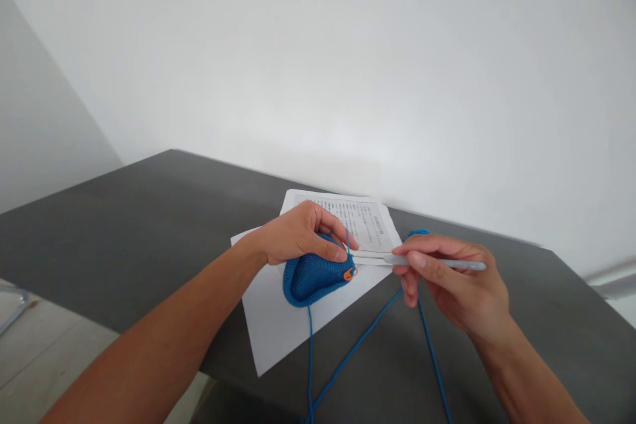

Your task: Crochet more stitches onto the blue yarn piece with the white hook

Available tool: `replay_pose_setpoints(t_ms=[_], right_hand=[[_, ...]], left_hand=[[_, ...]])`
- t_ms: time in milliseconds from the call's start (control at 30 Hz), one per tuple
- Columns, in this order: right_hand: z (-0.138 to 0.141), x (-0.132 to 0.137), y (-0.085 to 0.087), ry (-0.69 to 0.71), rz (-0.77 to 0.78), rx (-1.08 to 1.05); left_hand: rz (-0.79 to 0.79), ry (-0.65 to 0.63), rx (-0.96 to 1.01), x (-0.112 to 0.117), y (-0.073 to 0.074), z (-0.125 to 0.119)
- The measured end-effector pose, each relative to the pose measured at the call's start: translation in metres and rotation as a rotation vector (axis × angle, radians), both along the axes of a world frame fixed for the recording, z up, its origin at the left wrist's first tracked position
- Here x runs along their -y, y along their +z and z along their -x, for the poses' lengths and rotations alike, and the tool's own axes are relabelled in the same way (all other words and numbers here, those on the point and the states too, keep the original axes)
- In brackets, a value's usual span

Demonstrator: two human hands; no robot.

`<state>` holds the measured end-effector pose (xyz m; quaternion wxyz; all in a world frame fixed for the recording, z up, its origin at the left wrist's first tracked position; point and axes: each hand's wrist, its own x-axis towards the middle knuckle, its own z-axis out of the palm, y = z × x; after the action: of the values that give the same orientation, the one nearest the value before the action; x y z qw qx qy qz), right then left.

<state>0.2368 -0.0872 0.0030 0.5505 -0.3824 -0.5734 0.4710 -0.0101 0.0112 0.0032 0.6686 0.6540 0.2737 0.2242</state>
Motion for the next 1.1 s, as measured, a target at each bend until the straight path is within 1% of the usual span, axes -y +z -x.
replay_pose_setpoints(t_ms=[133,200,267,367,500,600,700,900,1100], right_hand=[[0.005,-0.004,0.002,-0.024,0.175,-0.179],[0.007,-0.008,0.001,-0.046,0.233,-0.246],[0.009,-0.011,-0.002,-0.055,0.26,-0.312],[0.016,-0.014,-0.009,-0.032,0.266,-0.401],[0.033,-0.013,-0.018,-0.059,0.2,-0.45],[0.042,-0.013,-0.021,-0.095,0.129,-0.451],[0.043,-0.013,-0.023,-0.133,0.07,-0.443],[0.042,-0.015,-0.026,-0.19,-0.004,-0.411],[0.045,-0.015,-0.029,-0.257,-0.066,-0.382]], left_hand=[[-0.022,-0.005,0.064,0.001,0.003,-0.001],[-0.016,0.007,0.1,0.002,0.004,-0.003],[0.008,0.038,0.141,0.003,0.004,-0.005],[0.051,0.113,0.216,0.008,0.002,-0.01],[0.1,0.245,0.318,0.016,-0.005,-0.022],[0.161,0.272,0.334,0.021,-0.01,-0.029],[0.22,0.318,0.378,0.024,-0.013,-0.033],[0.288,0.337,0.388,0.027,-0.013,-0.034],[0.297,0.362,0.371,0.027,-0.01,-0.035]])
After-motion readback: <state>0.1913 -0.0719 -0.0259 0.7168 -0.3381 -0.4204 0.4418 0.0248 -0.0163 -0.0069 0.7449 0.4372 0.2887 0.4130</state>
